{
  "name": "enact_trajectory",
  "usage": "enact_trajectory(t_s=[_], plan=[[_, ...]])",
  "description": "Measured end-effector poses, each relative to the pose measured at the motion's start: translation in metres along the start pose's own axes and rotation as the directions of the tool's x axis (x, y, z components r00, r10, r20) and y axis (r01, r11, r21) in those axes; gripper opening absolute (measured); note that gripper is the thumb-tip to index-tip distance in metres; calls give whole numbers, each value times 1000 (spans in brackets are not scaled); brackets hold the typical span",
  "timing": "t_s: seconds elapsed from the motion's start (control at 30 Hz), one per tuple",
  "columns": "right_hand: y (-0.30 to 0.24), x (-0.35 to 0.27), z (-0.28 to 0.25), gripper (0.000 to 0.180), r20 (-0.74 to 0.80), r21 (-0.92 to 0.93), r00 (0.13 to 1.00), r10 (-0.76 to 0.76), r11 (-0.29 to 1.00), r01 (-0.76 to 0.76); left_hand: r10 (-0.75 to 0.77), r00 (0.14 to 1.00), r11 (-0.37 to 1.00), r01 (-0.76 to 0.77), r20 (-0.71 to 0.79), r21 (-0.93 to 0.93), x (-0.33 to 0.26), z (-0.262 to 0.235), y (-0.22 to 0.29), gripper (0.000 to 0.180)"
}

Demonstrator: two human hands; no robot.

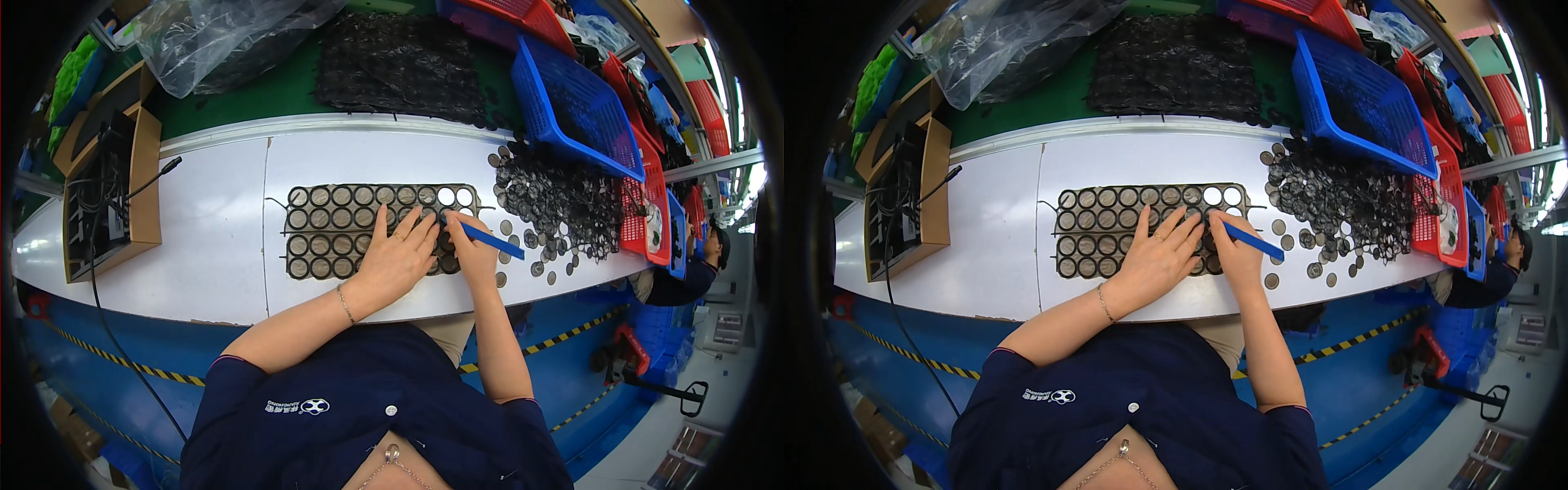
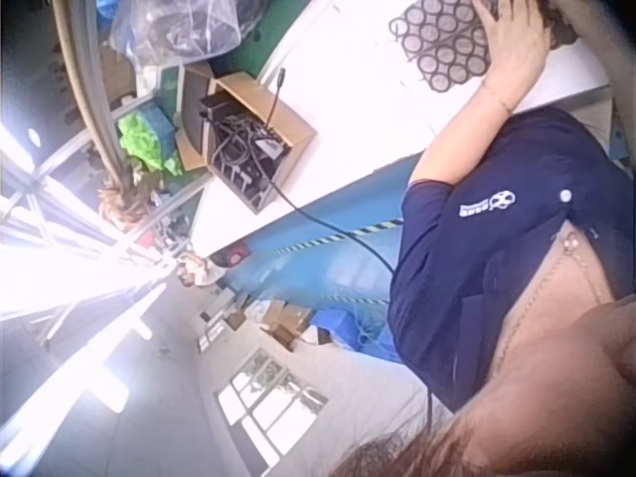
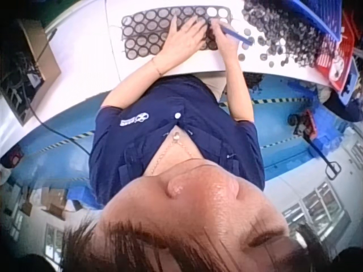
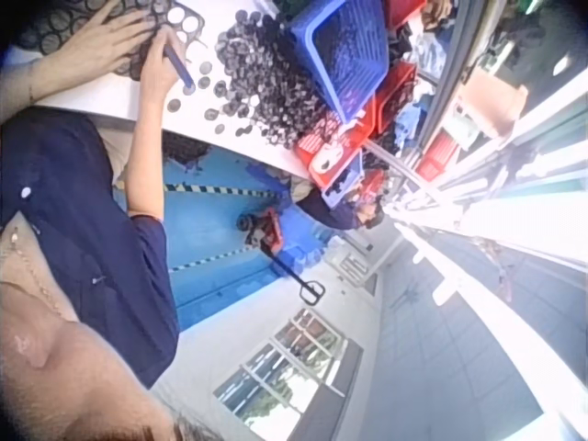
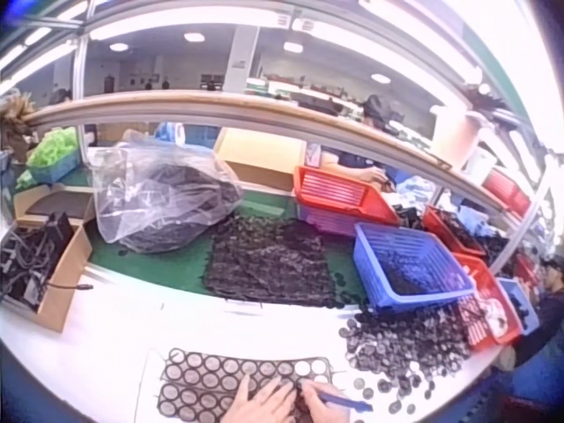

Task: The person places circular metal parts into a grid template using a positioning tool and their hands.

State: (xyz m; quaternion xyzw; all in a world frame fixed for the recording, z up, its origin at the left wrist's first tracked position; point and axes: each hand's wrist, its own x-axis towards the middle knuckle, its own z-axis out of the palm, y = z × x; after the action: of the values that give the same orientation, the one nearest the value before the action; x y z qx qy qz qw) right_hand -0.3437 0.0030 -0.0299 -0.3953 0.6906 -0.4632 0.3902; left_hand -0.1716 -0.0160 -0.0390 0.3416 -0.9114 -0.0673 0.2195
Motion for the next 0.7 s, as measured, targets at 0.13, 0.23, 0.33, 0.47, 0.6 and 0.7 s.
enact_trajectory(t_s=[0.13, 0.23, 0.33, 0.47, 0.6, 0.7], plan=[[0, 3, 1, 18, 127, -681, 645, -754, 406, 609, 0, 1000, 1000, 1, -10, 8, -2, 0, 0, 48], [1, 31, -47, 19, -104, -878, 574, -812, 346, 330, 3, 1000, 1000, -3, 14, 13, -3, -6, 2, 49], [-1, 15, -63, 24, -274, -392, 858, -435, 865, 313, 32, 998, 999, -31, 57, -17, -8, -12, 7, 49], [-2, -35, -17, 28, 47, 84, 998, 44, 995, -48, 48, 996, 998, -44, 70, -54, -24, -11, 13, 47], [-2, -42, -11, 27, 16, 76, 998, 63, 995, -64, 45, 999, 996, -44, 20, -73, -23, -9, 13, 46], [-4, -42, -10, 26, 33, 76, 997, 72, 994, -75, 47, 999, 997, -46, 10, -61, -25, -7, 12, 46]])
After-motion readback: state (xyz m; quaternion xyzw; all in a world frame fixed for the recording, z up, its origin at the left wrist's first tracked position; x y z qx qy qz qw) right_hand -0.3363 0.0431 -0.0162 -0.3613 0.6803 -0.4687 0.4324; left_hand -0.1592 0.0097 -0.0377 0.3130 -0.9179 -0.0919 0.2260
